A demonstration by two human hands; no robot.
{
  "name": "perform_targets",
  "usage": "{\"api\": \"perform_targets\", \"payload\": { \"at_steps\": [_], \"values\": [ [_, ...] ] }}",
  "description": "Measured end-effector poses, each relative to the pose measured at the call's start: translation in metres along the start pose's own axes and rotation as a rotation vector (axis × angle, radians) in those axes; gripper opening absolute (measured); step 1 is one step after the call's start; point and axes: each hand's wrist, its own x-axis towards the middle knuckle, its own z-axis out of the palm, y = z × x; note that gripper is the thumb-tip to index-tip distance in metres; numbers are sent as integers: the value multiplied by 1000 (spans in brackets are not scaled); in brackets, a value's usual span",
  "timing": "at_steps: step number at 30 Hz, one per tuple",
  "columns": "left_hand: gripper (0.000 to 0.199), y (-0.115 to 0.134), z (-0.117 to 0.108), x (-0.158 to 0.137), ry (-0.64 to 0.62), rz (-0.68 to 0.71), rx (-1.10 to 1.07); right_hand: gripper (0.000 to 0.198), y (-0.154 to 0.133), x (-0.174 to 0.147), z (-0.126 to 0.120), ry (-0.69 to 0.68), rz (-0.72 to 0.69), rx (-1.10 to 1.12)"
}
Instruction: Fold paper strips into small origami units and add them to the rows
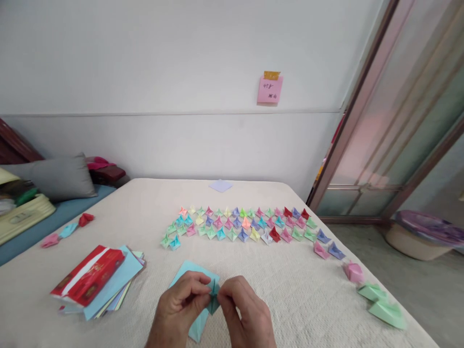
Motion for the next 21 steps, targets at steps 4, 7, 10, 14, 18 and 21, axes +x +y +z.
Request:
{"api": "perform_targets", "payload": {
  "at_steps": [4, 7, 10, 14, 18, 21],
  "values": [
    [17, -3, 0, 2, 42, -77, -103, 22, 1, 5, -6, -12, 119, 80],
    [16, -5, -1, 3, 64, -99, -145, 22, 4, 8, -10, -33, 205, 174],
    [13, -6, -2, 2, 64, -69, -119, 20, 6, 8, -10, -54, 257, 225],
    [12, -5, -2, 0, 37, 26, 8, 14, 6, 6, -9, -75, 257, 162],
    [15, -2, -1, -2, 19, 74, 112, 11, 3, 6, -10, -44, 160, 91],
    [16, 0, 0, -3, 9, 73, 125, 21, 2, 6, -11, -72, -55, 17]
  ]
}}
